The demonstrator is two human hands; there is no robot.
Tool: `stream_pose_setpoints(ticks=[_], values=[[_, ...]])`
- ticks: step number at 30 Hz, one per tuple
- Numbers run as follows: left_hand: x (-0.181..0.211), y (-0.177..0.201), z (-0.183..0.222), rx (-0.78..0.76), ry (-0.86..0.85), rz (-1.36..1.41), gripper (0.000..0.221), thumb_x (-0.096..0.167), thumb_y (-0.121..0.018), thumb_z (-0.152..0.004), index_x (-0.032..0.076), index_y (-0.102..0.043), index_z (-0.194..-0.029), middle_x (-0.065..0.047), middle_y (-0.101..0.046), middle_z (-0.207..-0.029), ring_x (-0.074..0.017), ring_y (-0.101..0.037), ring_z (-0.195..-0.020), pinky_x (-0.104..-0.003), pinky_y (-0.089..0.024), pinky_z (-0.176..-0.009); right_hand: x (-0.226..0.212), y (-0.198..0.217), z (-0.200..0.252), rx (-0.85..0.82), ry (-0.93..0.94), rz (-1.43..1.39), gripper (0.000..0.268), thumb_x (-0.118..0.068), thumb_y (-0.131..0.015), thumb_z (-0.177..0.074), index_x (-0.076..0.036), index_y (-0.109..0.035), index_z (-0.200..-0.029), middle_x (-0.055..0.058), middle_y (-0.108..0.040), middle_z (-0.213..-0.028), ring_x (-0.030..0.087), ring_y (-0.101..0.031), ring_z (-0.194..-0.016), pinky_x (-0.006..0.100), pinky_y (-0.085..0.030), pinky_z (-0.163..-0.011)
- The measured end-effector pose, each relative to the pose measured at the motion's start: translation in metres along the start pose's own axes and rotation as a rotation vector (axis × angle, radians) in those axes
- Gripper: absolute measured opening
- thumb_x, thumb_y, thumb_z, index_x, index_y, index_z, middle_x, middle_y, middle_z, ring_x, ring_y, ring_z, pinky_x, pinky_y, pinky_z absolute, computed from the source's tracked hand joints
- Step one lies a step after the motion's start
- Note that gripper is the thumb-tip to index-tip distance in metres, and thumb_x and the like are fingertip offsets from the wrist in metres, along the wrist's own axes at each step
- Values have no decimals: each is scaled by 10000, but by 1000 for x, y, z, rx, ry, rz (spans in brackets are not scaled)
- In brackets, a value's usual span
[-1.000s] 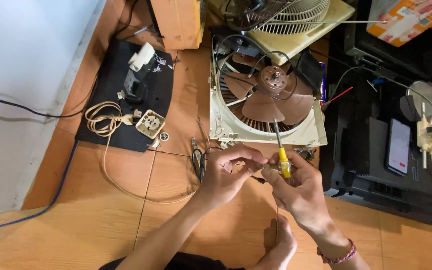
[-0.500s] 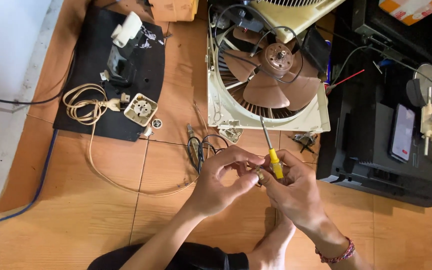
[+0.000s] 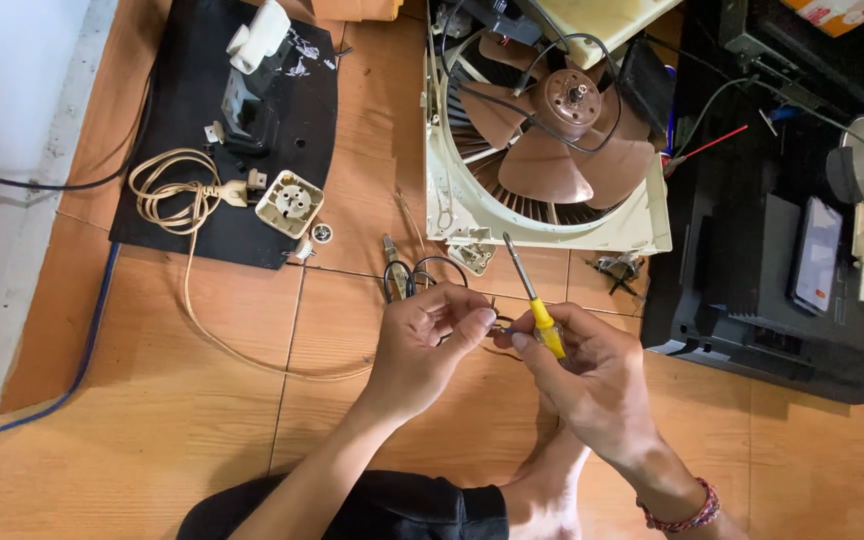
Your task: The person is repairing an electronic device by stripping wires, twisting them, and securing them into a socket using a screwdriver.
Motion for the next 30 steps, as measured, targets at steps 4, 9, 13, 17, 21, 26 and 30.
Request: stream_pose_setpoints(ticks=[4,9,13,17,21,26,30], values=[[3,7,4,-46,-3,-5,178,32,-733,-888,-2,-692,-1058,-61,-695,-918,-112,-643,-817,-249,-534,-832,2,0,-3,-4,6,46,167,31,-675,-853,52,-706,-1016,138,-811,-867,55,-537,-548,161,-401,-463],[-10,26,5,-147,89,147,153,28,-763,-873,16,-715,-1018,-65,-703,-994,-125,-636,-904,-270,-523,-882,-4,-3,-8,-102,8,181,170,-5,-709,-858,28,-739,-1021,46,-767,-791,38,-522,-547,159,-402,-460],[-15,28,4,-140,56,90,167,147,-769,-932,84,-760,-1086,-58,-730,-937,-123,-632,-980,-319,-519,-914,-8,-11,-12,-44,34,203,115,-5,-715,-828,-49,-779,-912,72,-625,-604,71,-488,-509,181,-404,-396],[-18,29,3,-169,65,118,158,157,-780,-926,108,-762,-1075,-84,-756,-1042,-170,-653,-1041,-358,-516,-952,-3,-8,-18,-105,38,155,119,10,-715,-849,-35,-768,-946,80,-681,-659,87,-525,-603,193,-432,-480],[-36,36,-1,-152,5,107,151,91,-811,-886,94,-782,-1035,-101,-755,-1047,-165,-655,-1048,-337,-517,-951,-7,-10,-21,-120,43,139,167,-13,-725,-865,-33,-758,-1028,101,-763,-751,97,-606,-683,210,-490,-562],[-35,38,-3,-107,-11,101,130,50,-822,-864,66,-781,-987,-122,-756,-1037,-176,-668,-1023,-343,-528,-943,1,-12,-25,-53,53,130,201,-41,-765,-865,-16,-733,-1062,139,-794,-822,119,-665,-736,248,-551,-647],[-40,42,-6,-51,-29,127,140,10,-812,-857,26,-765,-988,-138,-757,-1013,-167,-686,-986,-325,-557,-924,7,-13,-23,37,48,89,233,-51,-750,-882,-36,-747,-1114,76,-725,-859,76,-656,-669,233,-596,-578]])
Point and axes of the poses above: each hand's wrist, its own z-axis away from the middle knuckle, its own y-axis out of the back of the hand, x = y × z, the point moved 1 cm from there along -z, towards the middle knuckle
